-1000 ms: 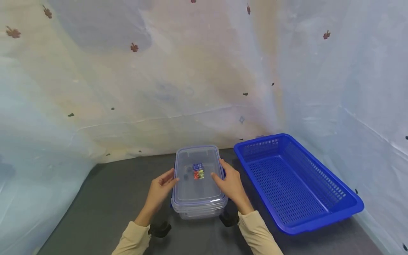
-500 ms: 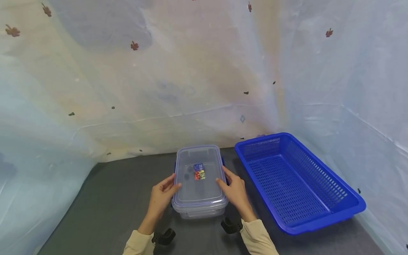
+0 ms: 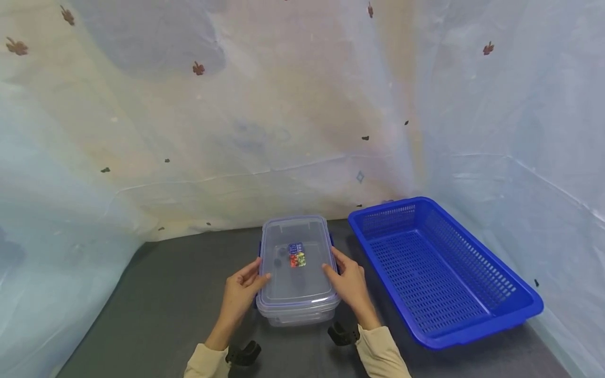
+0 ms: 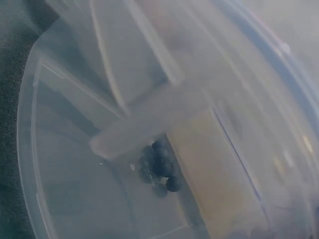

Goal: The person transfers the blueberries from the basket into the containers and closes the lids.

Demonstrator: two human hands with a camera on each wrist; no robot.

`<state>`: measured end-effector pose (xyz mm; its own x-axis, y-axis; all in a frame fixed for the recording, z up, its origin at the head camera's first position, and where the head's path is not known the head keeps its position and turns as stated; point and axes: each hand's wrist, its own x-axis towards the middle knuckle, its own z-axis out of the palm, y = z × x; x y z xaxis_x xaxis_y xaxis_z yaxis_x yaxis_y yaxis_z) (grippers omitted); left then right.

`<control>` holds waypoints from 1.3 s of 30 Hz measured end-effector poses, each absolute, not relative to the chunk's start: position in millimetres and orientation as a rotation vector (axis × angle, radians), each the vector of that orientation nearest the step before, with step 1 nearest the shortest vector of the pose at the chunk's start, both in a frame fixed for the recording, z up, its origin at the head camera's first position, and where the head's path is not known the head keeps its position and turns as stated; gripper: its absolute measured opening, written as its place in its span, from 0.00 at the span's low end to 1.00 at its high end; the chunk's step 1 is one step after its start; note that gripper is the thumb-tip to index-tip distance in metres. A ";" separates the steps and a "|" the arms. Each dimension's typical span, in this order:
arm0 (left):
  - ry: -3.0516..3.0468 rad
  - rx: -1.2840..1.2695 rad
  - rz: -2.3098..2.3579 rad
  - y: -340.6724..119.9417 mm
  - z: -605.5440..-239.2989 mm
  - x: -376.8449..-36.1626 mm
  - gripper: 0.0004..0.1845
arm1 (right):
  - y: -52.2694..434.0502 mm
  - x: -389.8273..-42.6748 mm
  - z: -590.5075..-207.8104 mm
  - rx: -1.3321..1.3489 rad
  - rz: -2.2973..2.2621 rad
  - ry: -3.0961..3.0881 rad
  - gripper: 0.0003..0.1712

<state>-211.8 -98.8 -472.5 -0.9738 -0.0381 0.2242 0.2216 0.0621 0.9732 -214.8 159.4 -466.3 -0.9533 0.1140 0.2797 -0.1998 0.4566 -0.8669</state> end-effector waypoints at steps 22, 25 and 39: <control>-2.165 -0.167 -2.005 -102.4 -480.4 -202.5 0.28 | 157.0 -206.9 -475.0 0.048 1.553 -2.380 0.29; -2.168 -0.175 -2.010 -103.1 -481.3 -202.8 0.28 | 156.5 -206.7 -476.8 0.028 1.582 -2.372 0.29; -2.109 -0.189 -2.013 -101.1 -482.9 -203.2 0.27 | 156.1 -207.3 -481.3 -0.006 1.803 -2.285 0.31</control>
<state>-203.2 -101.1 -482.9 -0.9677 -0.0583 0.2454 0.2425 0.0537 0.9687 -207.3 156.1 -481.3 -0.9735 0.1452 0.1769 -0.1383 0.2427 -0.9602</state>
